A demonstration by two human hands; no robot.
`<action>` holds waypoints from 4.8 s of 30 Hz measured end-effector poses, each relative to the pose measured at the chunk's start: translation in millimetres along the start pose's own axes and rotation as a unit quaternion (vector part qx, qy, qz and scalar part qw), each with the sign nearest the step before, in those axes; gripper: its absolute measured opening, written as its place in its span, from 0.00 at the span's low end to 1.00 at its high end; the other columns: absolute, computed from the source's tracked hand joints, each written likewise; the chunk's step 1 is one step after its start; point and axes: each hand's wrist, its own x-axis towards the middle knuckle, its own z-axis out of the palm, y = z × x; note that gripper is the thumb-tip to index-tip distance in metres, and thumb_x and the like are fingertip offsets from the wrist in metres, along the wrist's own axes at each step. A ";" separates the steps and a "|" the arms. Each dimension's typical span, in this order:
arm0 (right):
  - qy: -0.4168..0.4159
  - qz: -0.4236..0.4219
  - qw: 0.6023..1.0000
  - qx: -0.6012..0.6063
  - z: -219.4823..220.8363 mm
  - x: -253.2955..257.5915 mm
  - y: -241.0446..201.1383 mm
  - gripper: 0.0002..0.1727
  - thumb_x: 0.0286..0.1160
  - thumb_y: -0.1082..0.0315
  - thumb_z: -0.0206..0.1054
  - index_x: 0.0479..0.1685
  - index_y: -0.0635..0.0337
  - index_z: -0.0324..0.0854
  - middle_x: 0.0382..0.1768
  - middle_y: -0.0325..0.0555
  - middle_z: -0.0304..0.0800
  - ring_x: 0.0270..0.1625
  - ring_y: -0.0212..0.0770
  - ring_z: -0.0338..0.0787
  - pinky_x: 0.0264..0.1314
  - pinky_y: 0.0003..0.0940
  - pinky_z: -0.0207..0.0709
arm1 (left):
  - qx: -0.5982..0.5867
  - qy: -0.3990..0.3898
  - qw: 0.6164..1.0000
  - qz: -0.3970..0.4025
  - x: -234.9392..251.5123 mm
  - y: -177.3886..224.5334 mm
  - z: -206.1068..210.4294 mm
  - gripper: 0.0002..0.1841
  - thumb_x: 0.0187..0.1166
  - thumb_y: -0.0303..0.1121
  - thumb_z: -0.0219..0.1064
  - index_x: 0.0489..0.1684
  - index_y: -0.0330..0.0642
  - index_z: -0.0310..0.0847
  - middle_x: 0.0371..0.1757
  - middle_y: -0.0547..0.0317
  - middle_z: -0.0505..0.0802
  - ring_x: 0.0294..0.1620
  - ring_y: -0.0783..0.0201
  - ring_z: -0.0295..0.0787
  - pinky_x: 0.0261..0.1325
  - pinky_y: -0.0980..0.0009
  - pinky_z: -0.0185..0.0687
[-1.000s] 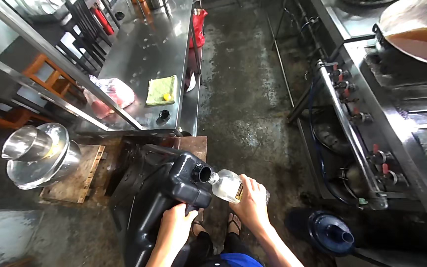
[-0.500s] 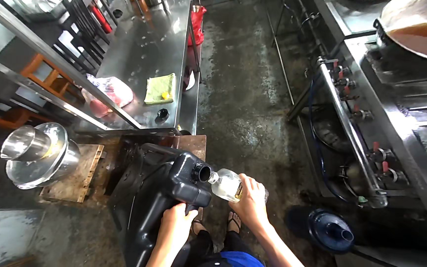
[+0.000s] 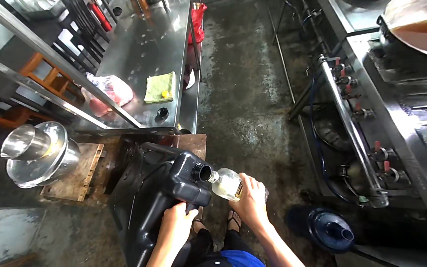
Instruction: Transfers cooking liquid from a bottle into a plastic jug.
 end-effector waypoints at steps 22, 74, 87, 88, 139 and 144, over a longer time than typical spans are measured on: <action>-0.007 0.004 1.000 0.002 1.8 -0.6 2.4 0.51 0.37 0.55 0.90 0.76 0.49 0.75 0.64 0.45 0.85 0.70 0.53 0.82 0.80 0.64 0.66 | 0.001 -0.007 1.000 -0.008 -0.4 2.9 0.6 0.17 0.80 0.49 0.72 0.41 0.43 0.87 0.32 0.57 0.93 0.34 0.60 0.93 0.46 0.58 0.90; -0.014 0.009 1.000 0.009 2.0 1.1 5.5 0.53 0.35 0.57 0.91 0.76 0.50 0.75 0.65 0.47 0.85 0.70 0.53 0.82 0.81 0.64 0.65 | 0.004 -0.010 1.000 -0.009 -0.1 6.1 3.1 0.16 0.80 0.49 0.72 0.41 0.43 0.87 0.31 0.59 0.93 0.33 0.62 0.92 0.46 0.58 0.89; -0.016 0.008 1.000 0.008 2.0 1.0 6.1 0.53 0.35 0.57 0.92 0.76 0.50 0.74 0.65 0.46 0.85 0.70 0.54 0.82 0.81 0.65 0.65 | -0.001 -0.009 1.000 -0.012 0.4 6.0 4.1 0.16 0.79 0.49 0.72 0.39 0.44 0.87 0.31 0.60 0.93 0.32 0.62 0.92 0.45 0.59 0.89; -0.017 0.009 1.000 0.006 2.1 0.9 6.2 0.52 0.36 0.56 0.91 0.77 0.50 0.74 0.65 0.46 0.85 0.71 0.53 0.82 0.82 0.64 0.65 | -0.001 -0.009 1.000 -0.012 0.4 6.2 4.1 0.16 0.79 0.49 0.72 0.39 0.44 0.87 0.31 0.60 0.93 0.32 0.62 0.92 0.45 0.59 0.89; -0.007 -0.012 1.000 -0.001 1.1 3.4 12.7 0.49 0.38 0.55 0.90 0.74 0.50 0.76 0.63 0.46 0.86 0.68 0.52 0.84 0.79 0.65 0.66 | -0.002 -0.015 1.000 -0.010 -0.2 8.6 7.1 0.16 0.80 0.48 0.73 0.42 0.43 0.87 0.33 0.58 0.93 0.34 0.62 0.93 0.46 0.59 0.90; -0.005 -0.016 1.000 -0.002 2.3 3.6 14.3 0.50 0.38 0.55 0.90 0.74 0.51 0.76 0.62 0.47 0.86 0.68 0.53 0.84 0.79 0.65 0.67 | -0.001 -0.020 1.000 -0.013 -0.2 9.6 7.0 0.16 0.80 0.48 0.72 0.43 0.43 0.87 0.33 0.58 0.93 0.33 0.62 0.93 0.46 0.60 0.90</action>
